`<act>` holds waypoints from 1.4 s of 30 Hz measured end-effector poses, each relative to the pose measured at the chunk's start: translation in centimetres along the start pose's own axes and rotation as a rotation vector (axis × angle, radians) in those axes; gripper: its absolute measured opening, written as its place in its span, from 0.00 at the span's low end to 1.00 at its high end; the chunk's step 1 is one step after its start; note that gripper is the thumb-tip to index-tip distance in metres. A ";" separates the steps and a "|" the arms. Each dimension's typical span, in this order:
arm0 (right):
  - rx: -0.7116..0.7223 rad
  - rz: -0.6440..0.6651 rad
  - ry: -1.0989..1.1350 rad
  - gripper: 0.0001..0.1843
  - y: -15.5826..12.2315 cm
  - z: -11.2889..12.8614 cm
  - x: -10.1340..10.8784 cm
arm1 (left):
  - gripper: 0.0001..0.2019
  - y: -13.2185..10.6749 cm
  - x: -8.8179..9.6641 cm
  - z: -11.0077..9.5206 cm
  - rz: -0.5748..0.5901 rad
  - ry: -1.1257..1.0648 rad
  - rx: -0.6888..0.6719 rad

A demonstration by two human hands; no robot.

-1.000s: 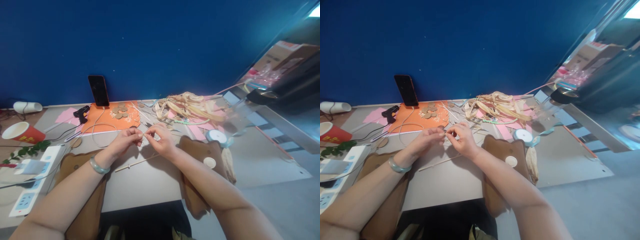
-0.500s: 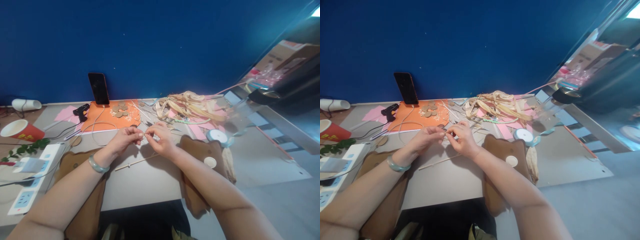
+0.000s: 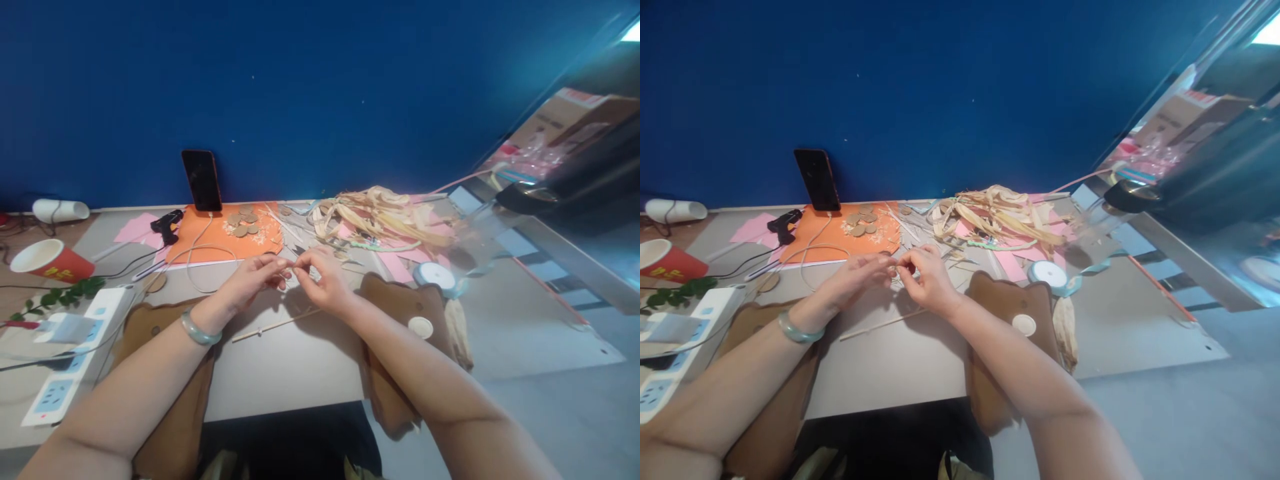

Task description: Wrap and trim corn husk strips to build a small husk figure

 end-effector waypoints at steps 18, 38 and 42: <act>0.016 0.024 -0.073 0.05 -0.1 -0.2 -0.3 | 0.12 0.2 0.9 -0.8 -0.078 0.202 -0.124; 0.059 0.016 0.010 0.04 0.2 0.2 -0.2 | 0.14 0.0 0.1 -0.5 -0.041 0.205 -0.077; 0.079 0.011 0.020 0.05 0.2 0.1 -0.3 | 0.15 0.0 0.0 -0.8 -0.024 0.216 -0.100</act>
Point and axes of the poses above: each hand's wrist, its own y-axis towards the middle knuckle, its own x-axis out of the back of the hand, z = x × y, the point moved 9 cm from there along y, towards the middle knuckle, and after that the axes turned 4 degrees about -y, right-handed, at the moved point
